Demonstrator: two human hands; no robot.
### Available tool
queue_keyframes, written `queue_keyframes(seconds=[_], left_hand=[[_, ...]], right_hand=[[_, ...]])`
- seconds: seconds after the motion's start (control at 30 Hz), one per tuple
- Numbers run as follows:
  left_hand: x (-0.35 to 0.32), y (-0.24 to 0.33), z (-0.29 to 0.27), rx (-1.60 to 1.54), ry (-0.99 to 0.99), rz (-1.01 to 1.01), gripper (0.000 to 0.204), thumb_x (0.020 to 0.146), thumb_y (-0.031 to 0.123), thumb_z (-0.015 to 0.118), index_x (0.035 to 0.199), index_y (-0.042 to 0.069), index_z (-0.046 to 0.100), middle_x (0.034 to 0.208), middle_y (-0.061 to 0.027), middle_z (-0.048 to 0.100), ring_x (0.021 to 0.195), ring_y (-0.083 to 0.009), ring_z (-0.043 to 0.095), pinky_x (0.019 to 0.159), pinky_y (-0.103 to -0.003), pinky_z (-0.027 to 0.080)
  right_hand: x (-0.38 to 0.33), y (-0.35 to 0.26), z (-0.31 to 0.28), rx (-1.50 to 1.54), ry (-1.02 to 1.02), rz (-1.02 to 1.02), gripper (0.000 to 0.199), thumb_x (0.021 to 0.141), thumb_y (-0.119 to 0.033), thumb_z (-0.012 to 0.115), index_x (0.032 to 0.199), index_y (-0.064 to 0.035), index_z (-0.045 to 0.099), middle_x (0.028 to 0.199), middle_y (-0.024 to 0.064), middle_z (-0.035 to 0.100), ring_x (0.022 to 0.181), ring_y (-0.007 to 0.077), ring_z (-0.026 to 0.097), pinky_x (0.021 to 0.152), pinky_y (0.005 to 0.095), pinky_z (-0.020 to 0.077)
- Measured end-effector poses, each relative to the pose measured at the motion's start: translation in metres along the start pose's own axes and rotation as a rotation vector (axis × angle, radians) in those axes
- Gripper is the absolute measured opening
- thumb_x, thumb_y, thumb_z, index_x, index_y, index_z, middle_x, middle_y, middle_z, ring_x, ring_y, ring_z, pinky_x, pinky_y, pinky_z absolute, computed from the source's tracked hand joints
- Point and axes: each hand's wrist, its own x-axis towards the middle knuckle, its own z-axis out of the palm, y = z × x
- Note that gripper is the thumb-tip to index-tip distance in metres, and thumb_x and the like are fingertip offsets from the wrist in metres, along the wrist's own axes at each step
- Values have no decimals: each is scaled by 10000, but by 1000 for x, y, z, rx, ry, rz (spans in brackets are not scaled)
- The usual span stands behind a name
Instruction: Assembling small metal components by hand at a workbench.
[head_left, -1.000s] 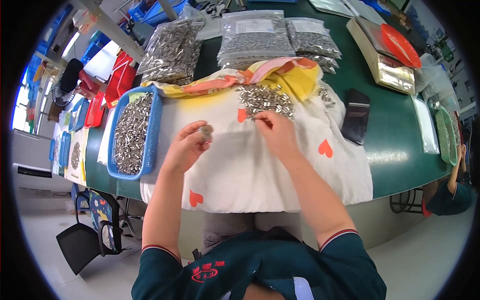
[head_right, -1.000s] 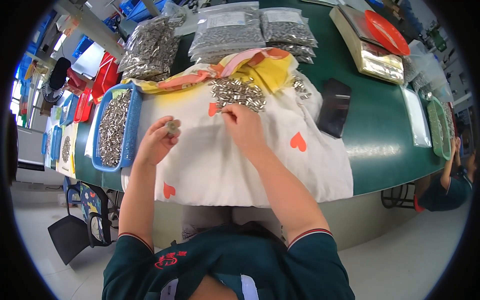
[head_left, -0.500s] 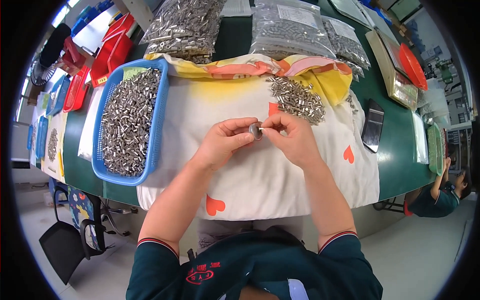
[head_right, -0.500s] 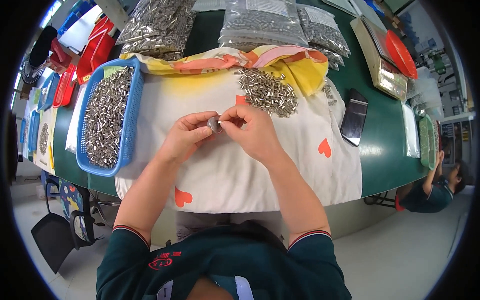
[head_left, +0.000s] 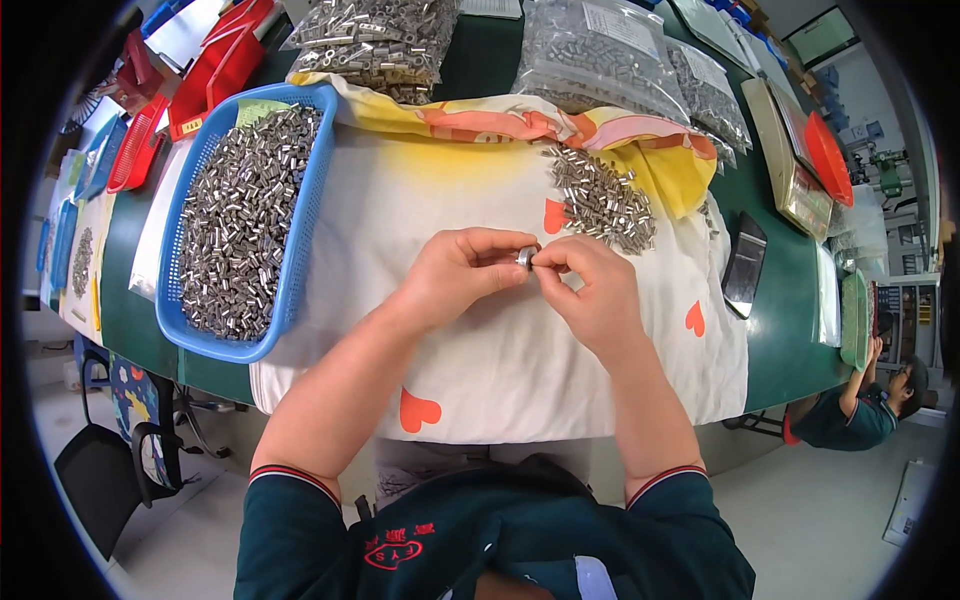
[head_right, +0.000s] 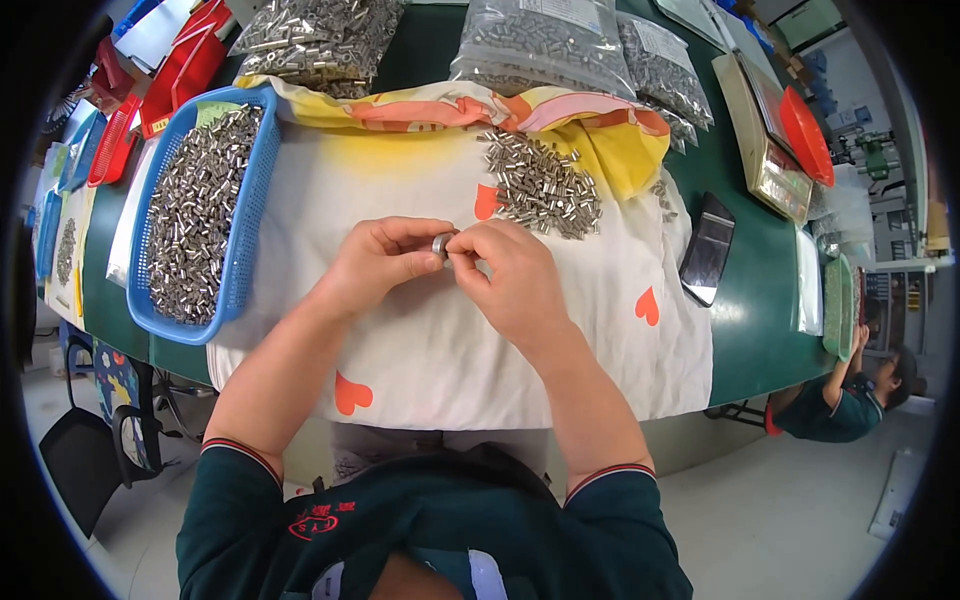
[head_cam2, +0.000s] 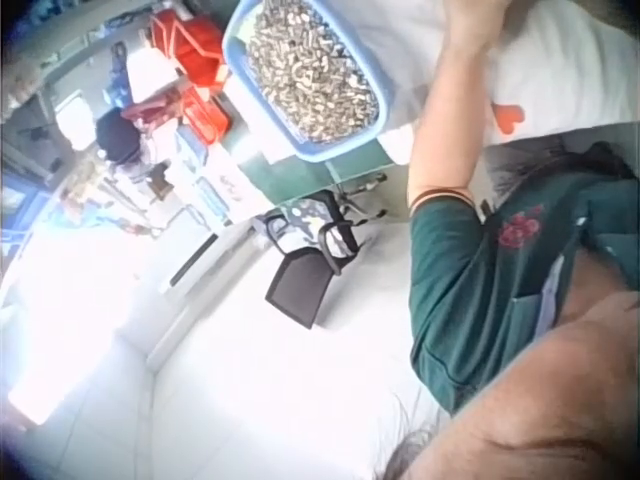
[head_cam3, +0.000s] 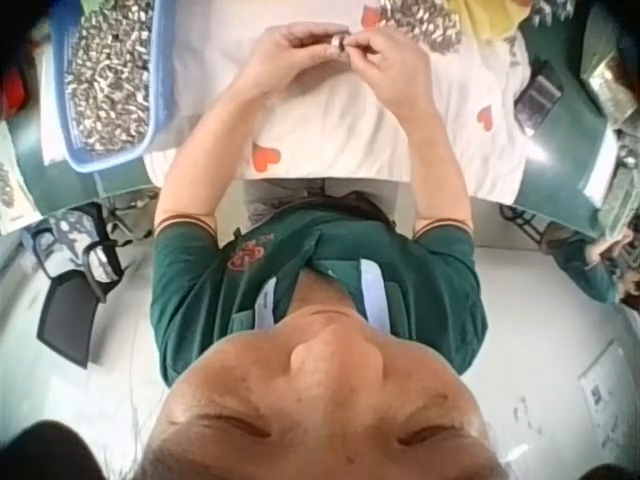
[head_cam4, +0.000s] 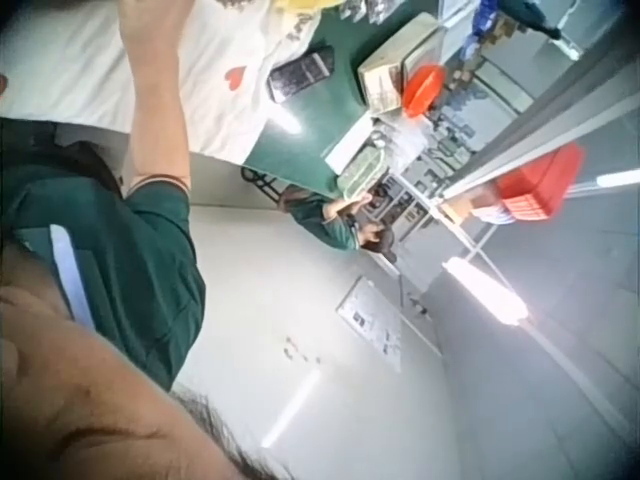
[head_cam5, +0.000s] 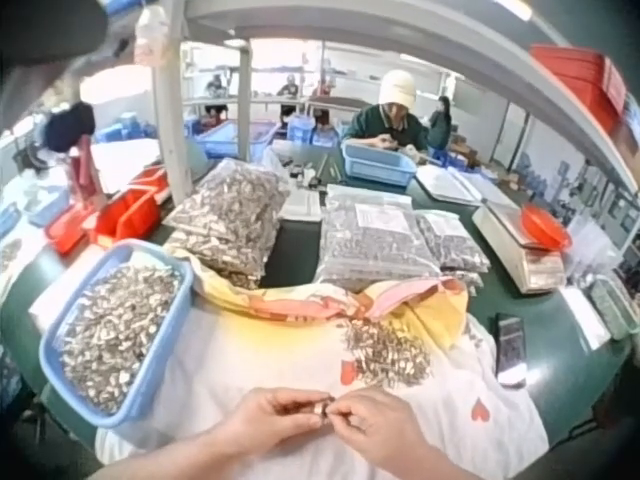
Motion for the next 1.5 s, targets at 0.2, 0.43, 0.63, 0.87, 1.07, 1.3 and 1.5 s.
queue_keyframes(seconds=[0.2, 0.43, 0.63, 0.87, 1.07, 1.3, 1.5], left_hand=[[0, 1, 1, -232, -94, -76, 313, 791, 22, 576, 1099, -15, 534, 946, -65, 605, 843, -102, 568, 773, -229, 462], [0, -1, 2, -244, -132, -122, 312, 790, 22, 578, 1097, -14, 531, 932, -55, 605, 839, -105, 569, 756, -224, 463], [-2, 1, 9, -34, -40, -75, 293, 778, 23, 598, 1066, 5, 549, 922, -25, 601, 819, -71, 556, 722, -201, 448], [-2, 8, 11, -7, -13, -71, 286, 776, 38, 596, 1057, 56, 549, 934, 27, 596, 759, -37, 538, 624, -160, 406], [2, 2, 6, -64, -20, -45, 285, 783, 25, 578, 1065, 35, 538, 953, 4, 590, 757, -69, 542, 675, -202, 448], [3, -4, 1, -198, -7, 37, 307, 781, 17, 588, 1082, -6, 531, 918, -36, 599, 802, -85, 564, 712, -205, 460], [3, -2, 3, -43, 32, 66, 310, 776, 38, 608, 1077, -7, 553, 877, -27, 611, 762, -53, 548, 672, -188, 456]], right_hand=[[0, -1, -14, 187, -74, 117, 64, 708, 8, 613, 767, 4, 588, 729, 34, 585, 669, 104, 539, 612, 219, 424], [3, 26, -20, 374, -91, 365, 97, 730, -76, 635, 806, -27, 600, 705, -21, 560, 630, 48, 483, 590, 200, 420], [7, 40, -24, -211, 81, 295, 109, 726, -96, 597, 826, -55, 611, 771, 77, 586, 708, 231, 561, 653, 323, 451], [14, 48, -4, -552, 115, 19, 90, 704, -90, 593, 789, -70, 617, 794, 69, 558, 802, 250, 520, 732, 348, 412], [15, 44, 1, -641, 80, 1, 78, 707, -85, 592, 778, -57, 608, 786, 55, 552, 781, 230, 513, 733, 342, 403], [4, 10, -4, 256, -29, 194, 79, 728, 2, 582, 803, -17, 601, 783, 40, 593, 701, 128, 537, 653, 238, 425], [2, 11, -4, 73, -18, 30, 69, 704, 22, 593, 767, -4, 601, 771, 51, 602, 713, 149, 555, 659, 251, 432]])
